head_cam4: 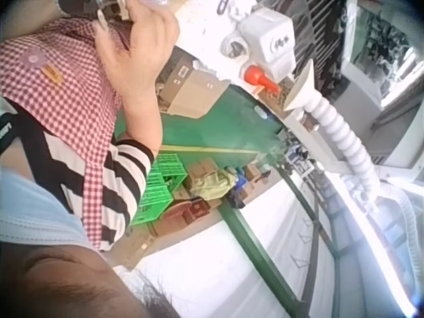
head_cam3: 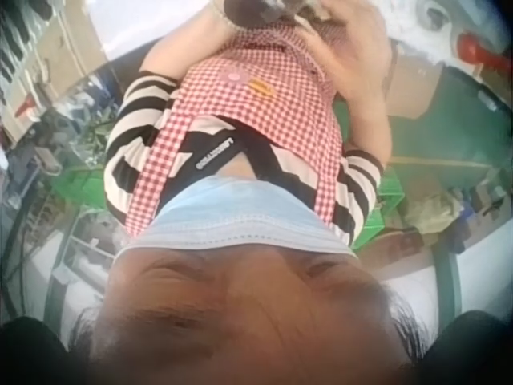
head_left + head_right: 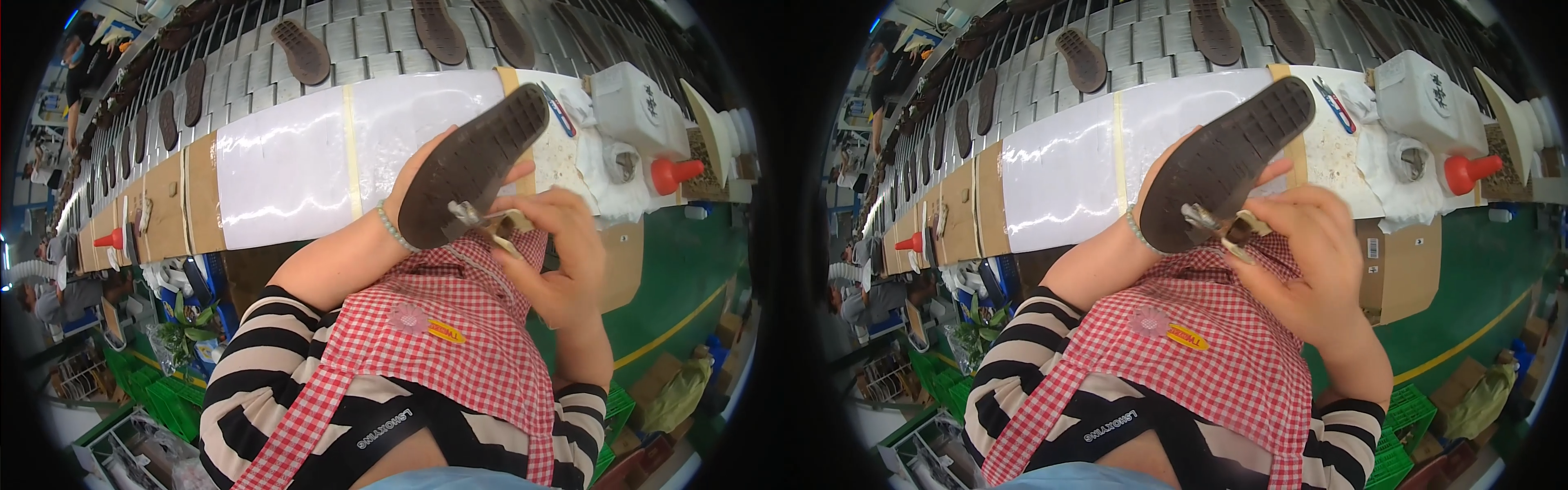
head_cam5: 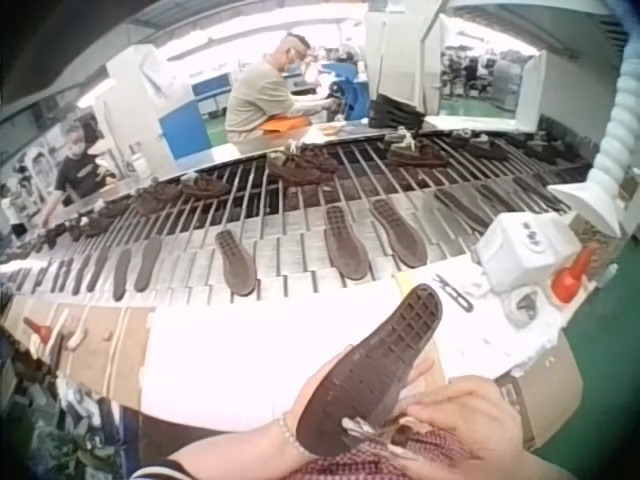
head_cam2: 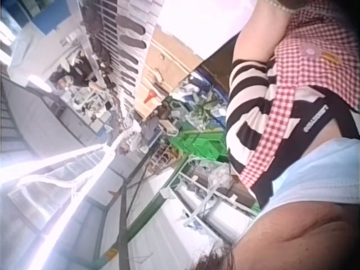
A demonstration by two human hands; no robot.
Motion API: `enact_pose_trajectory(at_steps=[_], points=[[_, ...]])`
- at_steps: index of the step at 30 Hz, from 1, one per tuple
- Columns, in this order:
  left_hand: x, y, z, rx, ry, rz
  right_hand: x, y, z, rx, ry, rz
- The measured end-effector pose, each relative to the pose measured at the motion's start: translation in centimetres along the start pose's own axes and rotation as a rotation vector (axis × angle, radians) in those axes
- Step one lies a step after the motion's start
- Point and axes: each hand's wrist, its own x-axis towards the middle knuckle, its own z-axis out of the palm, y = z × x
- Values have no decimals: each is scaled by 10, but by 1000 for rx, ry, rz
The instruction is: The worker is applying a substance, likely glue or primer, to the underside of shoe soles using a brush at a manufacturing station.
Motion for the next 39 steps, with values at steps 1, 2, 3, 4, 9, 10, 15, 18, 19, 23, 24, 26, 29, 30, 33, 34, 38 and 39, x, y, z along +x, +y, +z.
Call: enact_pose_trajectory(at_steps=[1, 2, 3, 4, 9, 10, 15, 18, 19, 23, 24, 26, 29, 30, 33, 34, 38, 39], points=[[1, -1, 7, 89, 59, 21, -4, -2, 4, 118, -50, 95], [3, -1, 8, 87, 59, 15, -8, -5, 8, 237, -100, 189], [6, -2, 8, 62, 91, 44, -11, -8, 13, 318, -119, 256], [8, -2, 8, 40, 124, 76, -14, -8, 17, 319, -117, 259], [7, 1, 13, -42, 114, 53, -11, 1, 13, 197, 13, 320], [7, 1, 12, -58, 117, 53, -11, 3, 11, 133, 75, 297], [7, -3, 19, -55, 122, 58, -10, 2, 10, 145, 29, 202], [4, -6, 21, -105, 120, 52, -4, 7, 4, 101, 115, 310], [3, -7, 22, 92, 140, 83, -3, 7, 4, 115, 140, 288], [3, -7, 29, -19, 155, 42, -4, 12, 1, 149, 61, 159], [4, -9, 32, -18, 154, 35, -6, 16, 1, 118, 100, 193], [4, -12, 36, 160, 218, 55, -7, 19, 0, 84, 138, 224], [4, -15, 41, 430, 312, 87, -6, 19, -3, 61, 184, 273], [4, -16, 33, 431, 312, 85, -6, 18, -2, 98, 157, 259], [5, -16, 14, 1155, 108, 215, -5, 26, -2, 96, 192, 259], [5, -16, 15, 1051, 127, 195, -5, 30, -3, 65, 249, 270], [5, -16, 19, 637, 203, 113, 0, 31, -9, 137, 228, 288], [5, -16, 20, 534, 220, 94, 2, 33, -8, 113, 217, 284]])
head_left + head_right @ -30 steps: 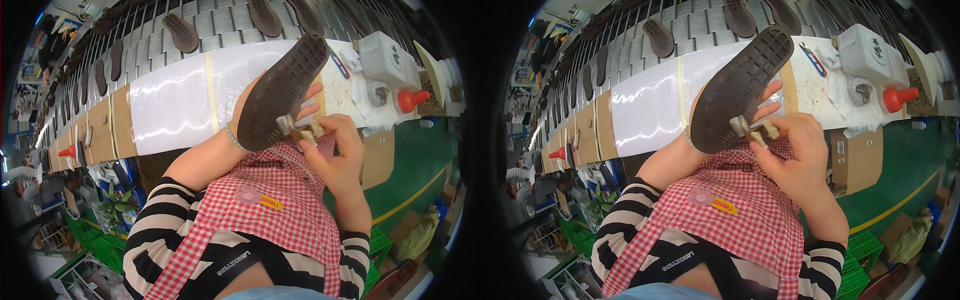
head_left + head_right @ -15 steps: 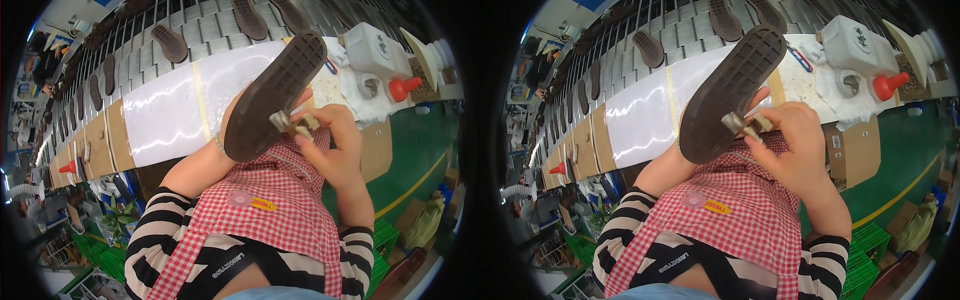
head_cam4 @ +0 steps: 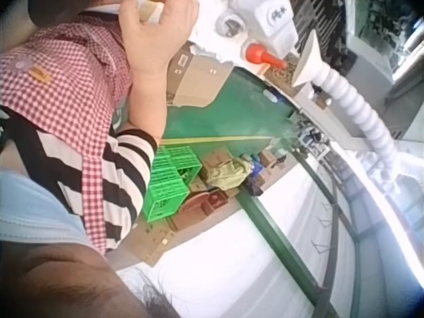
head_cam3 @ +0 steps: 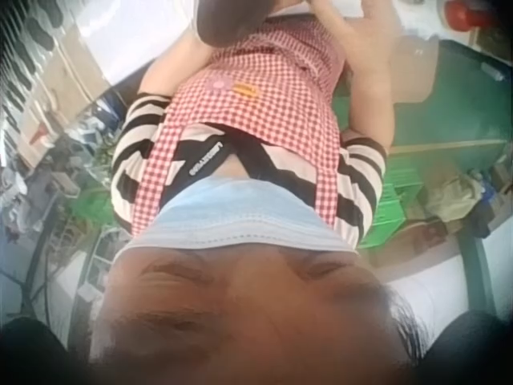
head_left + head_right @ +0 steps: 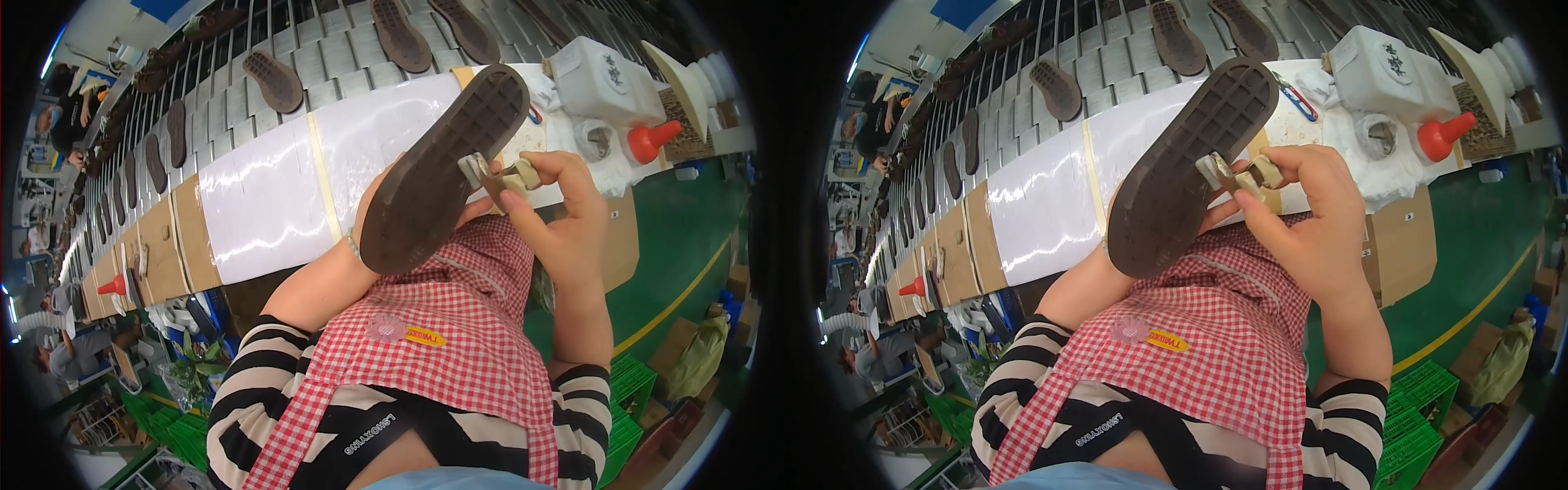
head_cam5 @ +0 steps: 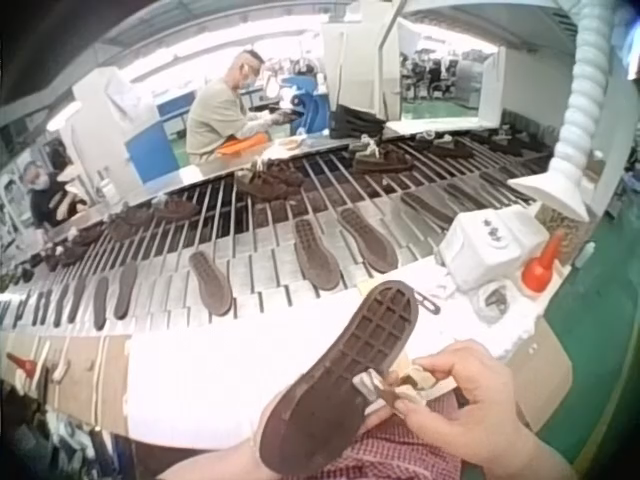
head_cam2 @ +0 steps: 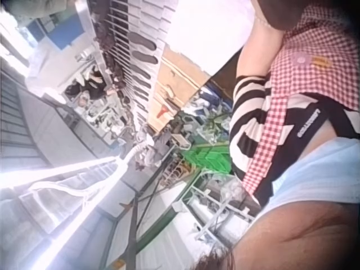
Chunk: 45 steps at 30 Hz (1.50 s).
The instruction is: The worker is applying a substance, likely glue or primer, to the underside of shoe soles using a brush at a manufacturing station.
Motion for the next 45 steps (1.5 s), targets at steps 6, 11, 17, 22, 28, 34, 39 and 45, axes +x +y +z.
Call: enact_pose_trajectory(at_steps=[6, 11, 17, 22, 28, 34, 39, 45], points=[[-3, 15, -10, -493, 56, -111, 17, 0, -2, -52, 137, 127], [-10, 34, -57, -763, -157, -34, 12, 2, 1, -7, 96, 85], [-40, 106, -136, -553, -65, 265, 2, 3, 8, 11, -26, 86], [-43, 179, -224, -326, 118, 399, 2, 4, 19, 79, -129, 124], [-3, 273, -308, 558, 1131, 858, 11, -13, 22, 60, -155, 94], [-36, 303, -340, 1959, 1769, 275, -8, -11, -7, -86, -89, 71], [-52, 334, -338, 1830, 1512, 41, -12, 4, -56, -420, 17, -95], [-49, 292, -259, 297, 215, 644, -20, 45, -142, -832, 252, 34]])
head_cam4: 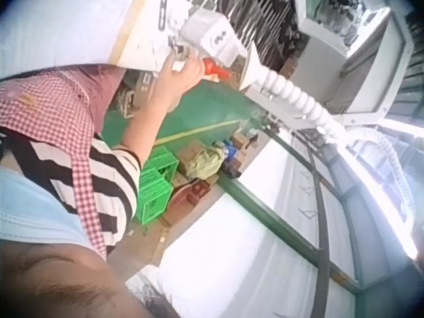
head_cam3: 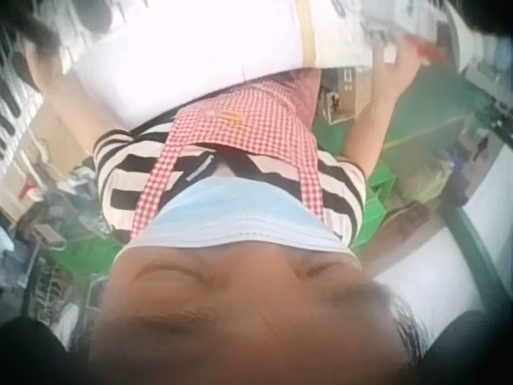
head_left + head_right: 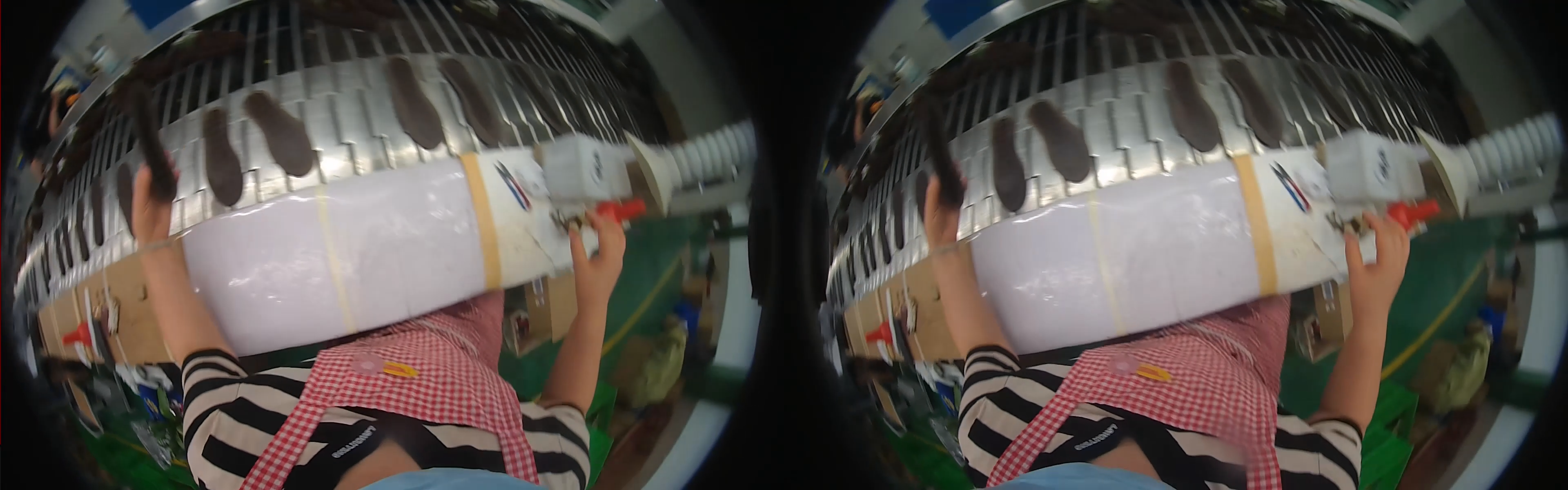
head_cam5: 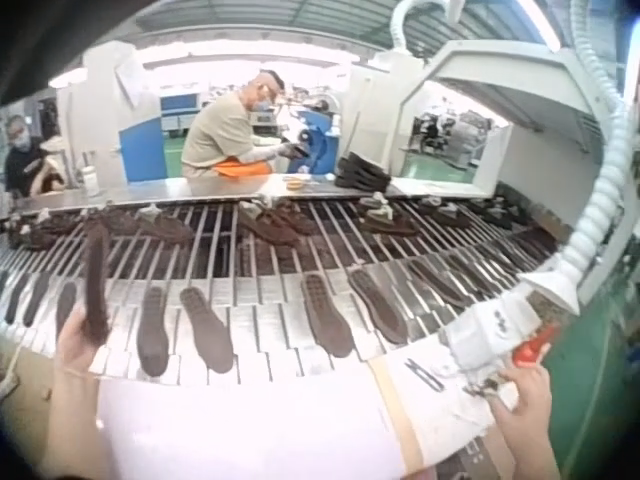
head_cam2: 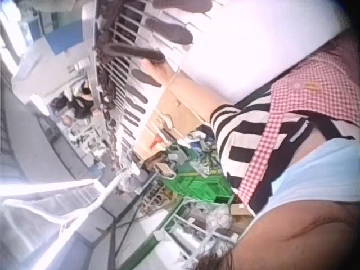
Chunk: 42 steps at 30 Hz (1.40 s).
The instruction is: The worker is applying a substance, likely glue or primer, to the underside of shoe soles using a brush at a manufacturing station.
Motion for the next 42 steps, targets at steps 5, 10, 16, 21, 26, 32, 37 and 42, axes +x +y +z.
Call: enact_pose_trajectory(at_steps=[5, 10, 16, 21, 26, 32, 37, 42], points=[[-81, -21, 132, -134, -406, -102, 21, 50, 20, -186, 32, 24], [-118, -80, 205, -459, -524, -333, 21, 72, 58, -155, -59, 79], [-135, -103, 233, -689, -462, -483, 15, 77, 97, -215, -112, 77], [-147, -112, 224, -764, -328, -545, 21, 56, 99, -87, -79, 77], [-146, -143, 217, -1019, -306, -762, 0, 80, 84, 58, -317, 301], [-167, -175, 238, -1017, -182, -902, 5, -36, 51, 994, -161, 373], [-180, -176, 251, -964, -251, -954, 10, -123, 53, 794, -212, -114], [-189, -168, 257, -854, -251, -954, 9, -147, 71, 669, -214, -349]])
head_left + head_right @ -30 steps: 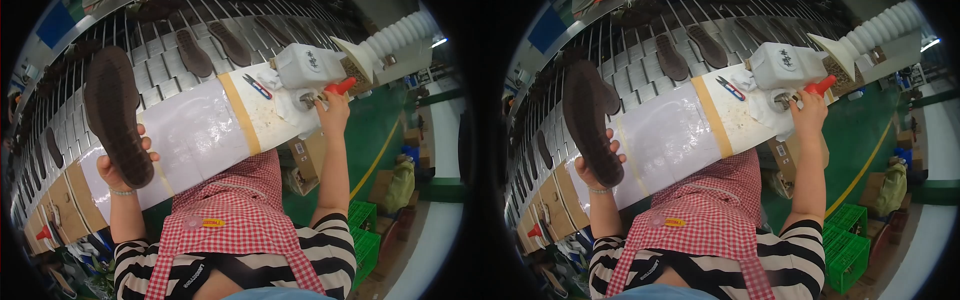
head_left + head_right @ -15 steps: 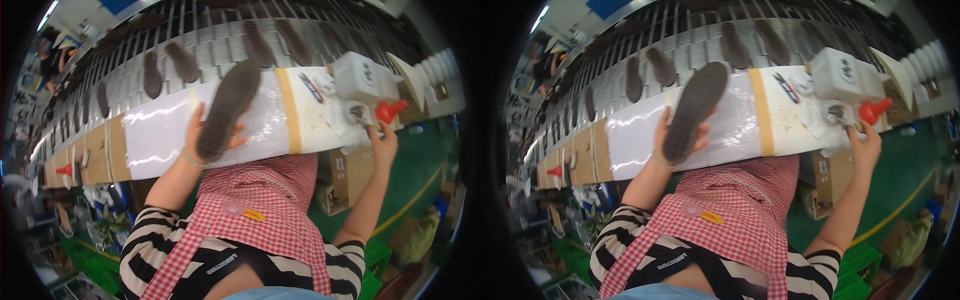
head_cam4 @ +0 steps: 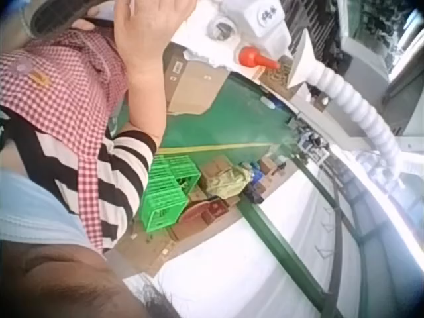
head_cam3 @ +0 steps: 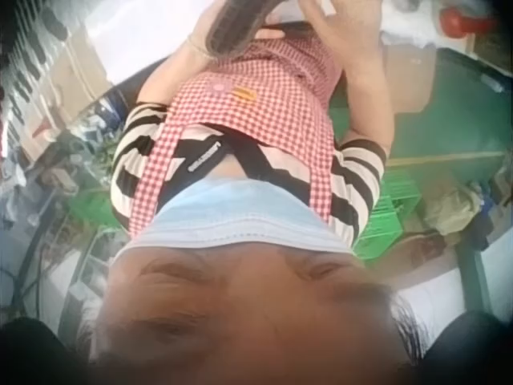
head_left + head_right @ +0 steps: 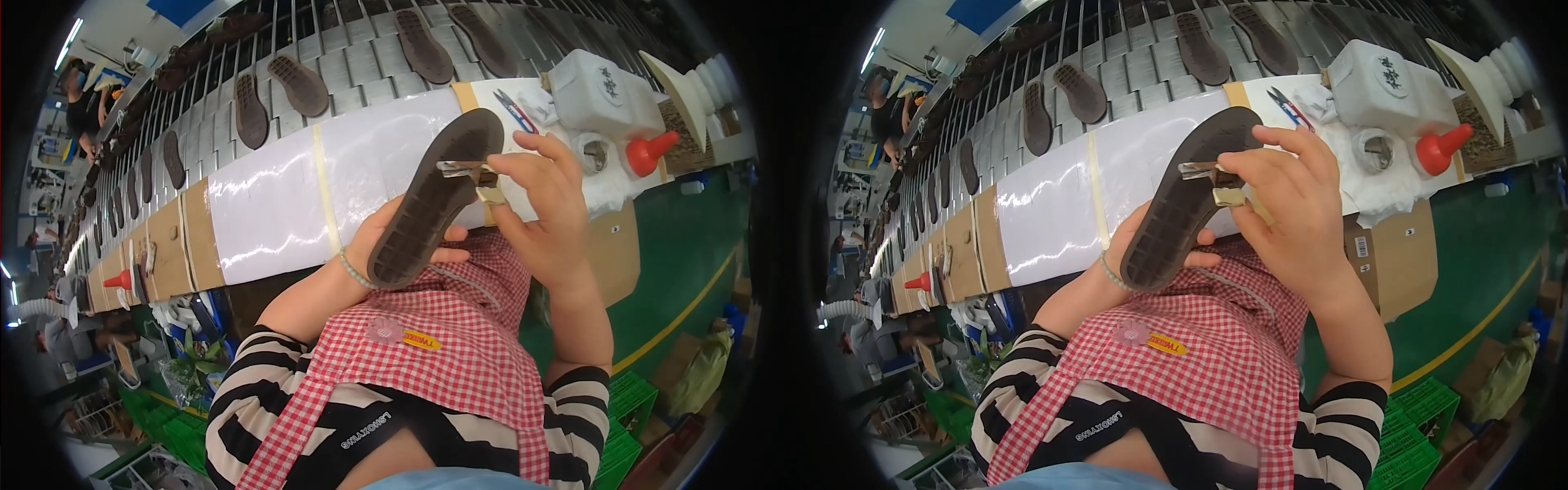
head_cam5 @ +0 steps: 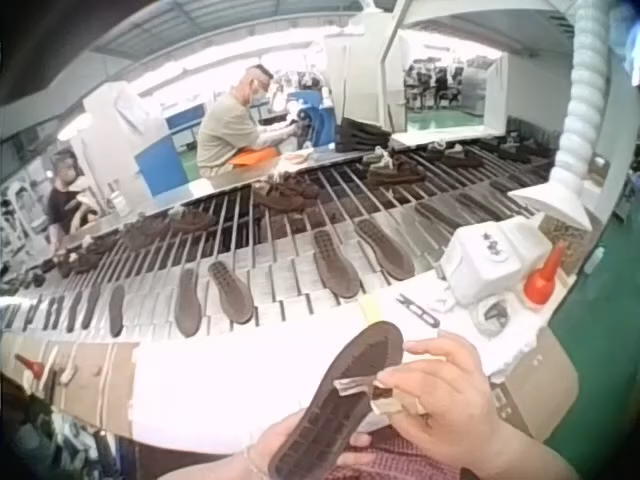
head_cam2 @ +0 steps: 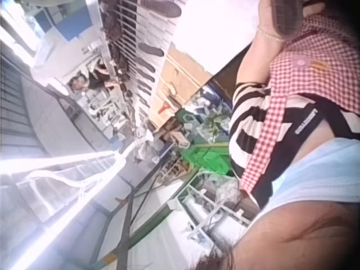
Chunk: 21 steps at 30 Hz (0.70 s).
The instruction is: The worker is applying a substance, likely glue or primer, to the underside of shoe soles using a brush at a manufacturing station.
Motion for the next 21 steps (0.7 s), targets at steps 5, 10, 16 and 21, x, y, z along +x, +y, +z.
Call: enact_pose_trajectory(at_steps=[5, 10, 16, 21], points=[[-2, -5, 3, 28, 1, -21, 0, 1, 8, -71, -4, -98], [0, -10, 12, 91, 62, -15, -10, -8, 9, 17, -113, -146], [4, -13, 19, -10, 75, -7, -17, -10, 13, 20, -83, -117], [7, -11, 15, -58, 224, 53, -23, -24, 19, 128, -184, -183]])
